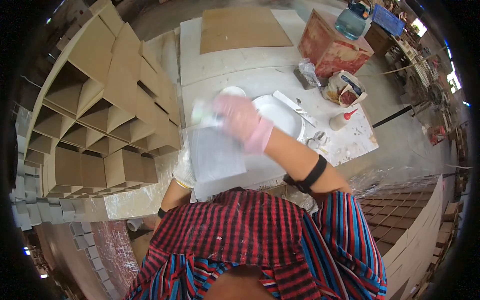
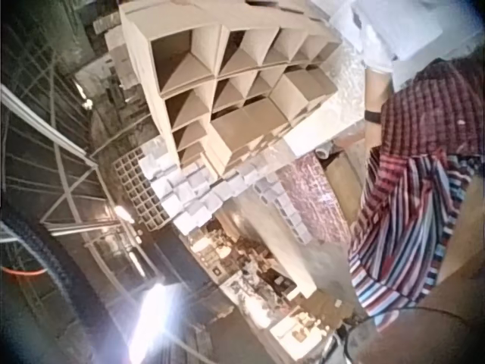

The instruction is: Applying a liquid substance to the inside and edges of square wooden or cardboard boxes using a sponge and cloth.

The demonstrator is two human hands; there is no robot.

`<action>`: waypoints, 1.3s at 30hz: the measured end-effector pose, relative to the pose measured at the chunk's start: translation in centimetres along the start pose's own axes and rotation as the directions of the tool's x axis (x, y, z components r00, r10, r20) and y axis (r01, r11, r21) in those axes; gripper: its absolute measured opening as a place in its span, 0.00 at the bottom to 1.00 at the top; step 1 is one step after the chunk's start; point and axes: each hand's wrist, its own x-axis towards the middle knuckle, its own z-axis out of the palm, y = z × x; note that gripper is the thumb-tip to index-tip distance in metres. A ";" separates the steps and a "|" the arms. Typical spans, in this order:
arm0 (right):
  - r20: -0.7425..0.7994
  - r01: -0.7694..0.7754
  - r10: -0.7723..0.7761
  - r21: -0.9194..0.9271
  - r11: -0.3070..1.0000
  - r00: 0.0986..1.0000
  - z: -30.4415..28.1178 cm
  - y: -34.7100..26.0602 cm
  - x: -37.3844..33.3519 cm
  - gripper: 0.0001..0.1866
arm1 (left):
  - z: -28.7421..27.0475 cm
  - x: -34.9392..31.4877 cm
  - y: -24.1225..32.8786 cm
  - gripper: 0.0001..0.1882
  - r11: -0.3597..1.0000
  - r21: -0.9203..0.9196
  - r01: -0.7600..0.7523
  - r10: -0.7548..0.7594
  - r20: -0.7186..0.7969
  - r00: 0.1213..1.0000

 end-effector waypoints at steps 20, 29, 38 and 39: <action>0.289 -0.450 0.589 0.881 0.144 0.755 -2.0 -3.4 1.0 0.22 | -1.2 2.4 -0.8 0.20 0.660 0.594 -0.461 0.452 0.176 0.875; 0.492 0.196 -0.198 0.056 0.979 0.848 -3.1 -6.9 2.0 0.24 | 0.1 2.2 0.6 0.21 0.856 0.398 -0.331 0.262 0.218 0.940; 0.173 -0.151 0.145 0.021 0.988 0.974 -0.8 0.9 4.5 0.19 | 1.3 0.8 -0.8 0.23 0.993 0.045 -0.108 0.109 -0.005 0.994; 0.190 -0.319 0.308 0.029 0.947 0.932 -0.9 1.3 4.6 0.18 | 0.8 1.0 -0.8 0.23 0.993 0.041 -0.110 0.110 -0.008 0.994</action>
